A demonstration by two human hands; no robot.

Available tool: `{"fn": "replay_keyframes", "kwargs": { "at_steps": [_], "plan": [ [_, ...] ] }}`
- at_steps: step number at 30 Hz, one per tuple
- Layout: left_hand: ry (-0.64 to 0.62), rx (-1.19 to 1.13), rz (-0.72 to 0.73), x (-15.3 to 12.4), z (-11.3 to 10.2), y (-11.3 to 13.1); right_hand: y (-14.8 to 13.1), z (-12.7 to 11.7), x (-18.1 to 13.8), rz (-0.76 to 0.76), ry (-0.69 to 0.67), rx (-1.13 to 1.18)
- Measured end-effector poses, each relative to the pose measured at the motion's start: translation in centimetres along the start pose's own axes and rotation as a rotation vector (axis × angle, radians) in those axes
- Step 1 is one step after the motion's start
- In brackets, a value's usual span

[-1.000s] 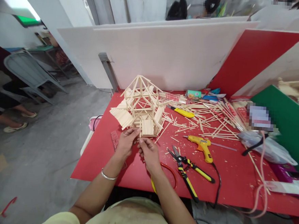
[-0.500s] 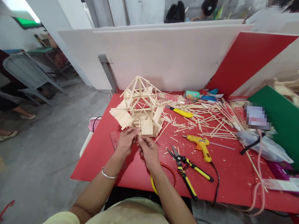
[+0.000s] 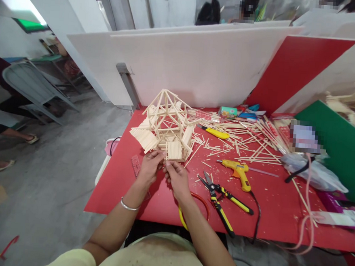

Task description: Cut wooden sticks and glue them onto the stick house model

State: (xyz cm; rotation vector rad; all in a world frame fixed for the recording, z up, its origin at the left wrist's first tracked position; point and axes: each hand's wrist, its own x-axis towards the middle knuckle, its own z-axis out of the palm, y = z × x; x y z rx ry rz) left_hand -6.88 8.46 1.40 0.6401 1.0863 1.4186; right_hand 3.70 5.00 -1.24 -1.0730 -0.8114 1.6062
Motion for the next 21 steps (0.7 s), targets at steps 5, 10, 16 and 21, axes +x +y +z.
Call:
{"fn": "replay_keyframes", "kwargs": {
  "at_steps": [5, 10, 16, 21],
  "plan": [
    [-0.012, 0.0, -0.017, -0.29, 0.3, 0.31, -0.24, 0.07, 0.06, 0.014, 0.003, 0.035],
    [-0.029, -0.011, -0.034, -0.55, 0.57, 0.61, -0.53, 0.28, 0.02, 0.021, 0.009, 0.063],
    [-0.026, 0.012, -0.016, -0.49, 0.5, 0.57, -0.52, 0.36, 0.06, 0.043, 0.016, 0.076],
    [-0.02, 0.023, 0.007, -0.33, 0.33, 0.38, -0.48, 0.35, 0.0, 0.045, 0.018, 0.085]
  ]
}}
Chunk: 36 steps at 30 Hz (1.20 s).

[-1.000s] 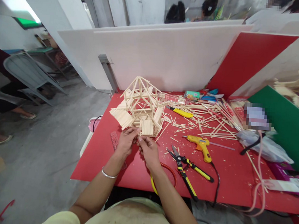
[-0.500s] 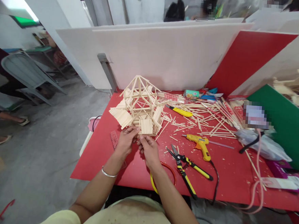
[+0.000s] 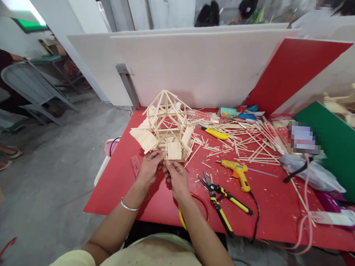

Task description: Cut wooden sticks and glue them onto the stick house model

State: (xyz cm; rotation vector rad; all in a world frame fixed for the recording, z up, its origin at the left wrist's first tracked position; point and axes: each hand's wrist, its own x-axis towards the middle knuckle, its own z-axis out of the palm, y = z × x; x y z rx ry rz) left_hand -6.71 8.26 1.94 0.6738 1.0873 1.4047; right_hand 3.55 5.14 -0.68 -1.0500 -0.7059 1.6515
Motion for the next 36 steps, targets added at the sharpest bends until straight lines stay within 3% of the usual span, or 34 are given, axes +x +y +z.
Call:
{"fn": "replay_keyframes", "kwargs": {
  "at_steps": [31, 36],
  "plan": [
    [0.009, -0.01, -0.007, -0.1, 0.3, 0.2, 0.4, -0.2, 0.3, -0.013, 0.016, -0.038],
    [0.001, 0.027, 0.026, -1.3, -0.7, 0.5, 0.9, -0.8, -0.2, -0.05, -0.011, -0.108]
  ]
}}
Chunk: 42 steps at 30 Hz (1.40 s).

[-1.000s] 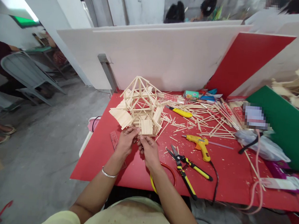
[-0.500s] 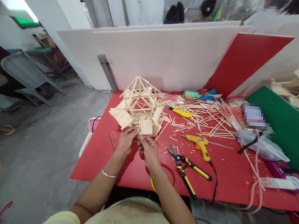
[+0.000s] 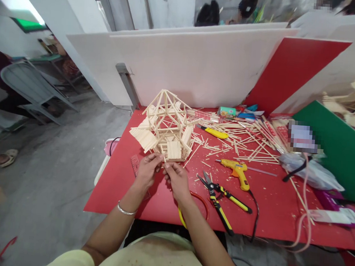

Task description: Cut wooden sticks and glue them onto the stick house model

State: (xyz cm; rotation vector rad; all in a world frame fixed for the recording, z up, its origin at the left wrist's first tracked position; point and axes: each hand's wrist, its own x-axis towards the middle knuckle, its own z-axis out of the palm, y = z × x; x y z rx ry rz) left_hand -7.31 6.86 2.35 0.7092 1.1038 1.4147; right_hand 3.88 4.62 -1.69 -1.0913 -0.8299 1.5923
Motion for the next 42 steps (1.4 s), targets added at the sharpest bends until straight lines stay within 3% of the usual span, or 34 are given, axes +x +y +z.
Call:
{"fn": "replay_keyframes", "kwargs": {
  "at_steps": [5, 11, 17, 22, 26, 29, 36, 39, 42],
  "plan": [
    [-0.213, 0.071, -0.146, -1.8, -2.8, 0.4, -1.1, -2.0, -2.0, -0.007, -0.113, -0.099],
    [-0.601, 0.377, -0.168, -1.9, -4.6, 1.0, -5.4, -5.5, -2.5, -0.1, -0.5, -0.554],
    [-0.508, 0.539, 0.127, -2.2, -3.8, 0.6, -8.1, -6.7, -1.9, -0.23, -0.665, -0.868],
    [-0.723, 0.647, 0.147, -3.6, -3.0, -0.8, -7.5, -6.5, -2.1, -0.42, -0.602, -1.119],
    [-0.779, 0.769, 0.235, -3.9, -2.9, -2.0, -7.6, -6.6, -3.0, -0.453, -0.608, -1.503],
    [-0.799, 0.883, 0.278, -3.9, -2.9, -2.9, -8.1, -6.9, -3.7, -0.438, -0.613, -1.654],
    [-0.67, 0.957, 0.436, -4.9, -1.0, -4.8, -7.5, -9.6, -4.4, -0.425, -0.497, -1.677],
    [-0.548, 0.844, 0.457, -5.2, -0.1, -5.3, -6.2, -12.9, -6.1, -0.463, -0.269, -1.609],
    [-0.406, 0.703, 0.374, -5.0, 0.2, -6.2, -4.8, -17.1, -8.8, -0.465, -0.051, -1.666]
  ]
}}
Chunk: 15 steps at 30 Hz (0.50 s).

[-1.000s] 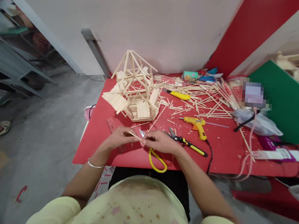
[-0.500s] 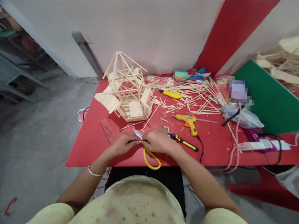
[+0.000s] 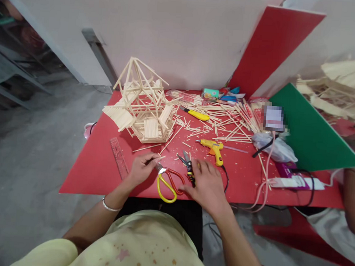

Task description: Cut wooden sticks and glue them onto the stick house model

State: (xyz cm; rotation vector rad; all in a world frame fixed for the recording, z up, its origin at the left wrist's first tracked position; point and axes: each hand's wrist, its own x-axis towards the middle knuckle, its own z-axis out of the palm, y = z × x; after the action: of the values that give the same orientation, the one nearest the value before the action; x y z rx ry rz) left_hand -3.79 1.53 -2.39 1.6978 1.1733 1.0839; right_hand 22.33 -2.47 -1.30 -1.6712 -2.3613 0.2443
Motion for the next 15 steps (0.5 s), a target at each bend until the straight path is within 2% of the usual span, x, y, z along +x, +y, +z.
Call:
{"fn": "replay_keyframes", "kwargs": {
  "at_steps": [4, 7, 9, 12, 15],
  "plan": [
    [0.066, -0.319, -0.231, 0.1, 1.8, -0.7, 2.5, 0.5, -3.7, 0.159, -0.065, -0.157],
    [0.117, -0.494, -0.333, 0.3, 3.3, -0.1, 3.6, 0.6, -3.8, 0.186, -0.136, -0.162],
    [0.145, -0.578, -0.386, 0.4, 4.0, 0.5, 4.5, 0.5, -3.3, 0.2, -0.151, -0.085],
    [0.167, -0.636, -0.411, 0.5, 4.2, 1.3, 6.2, 0.0, -2.6, 0.305, -0.15, 0.174],
    [0.187, -0.657, -0.409, 0.4, 4.1, 1.4, 7.1, -1.2, -2.6, 0.504, -0.197, 0.729]
  ]
}}
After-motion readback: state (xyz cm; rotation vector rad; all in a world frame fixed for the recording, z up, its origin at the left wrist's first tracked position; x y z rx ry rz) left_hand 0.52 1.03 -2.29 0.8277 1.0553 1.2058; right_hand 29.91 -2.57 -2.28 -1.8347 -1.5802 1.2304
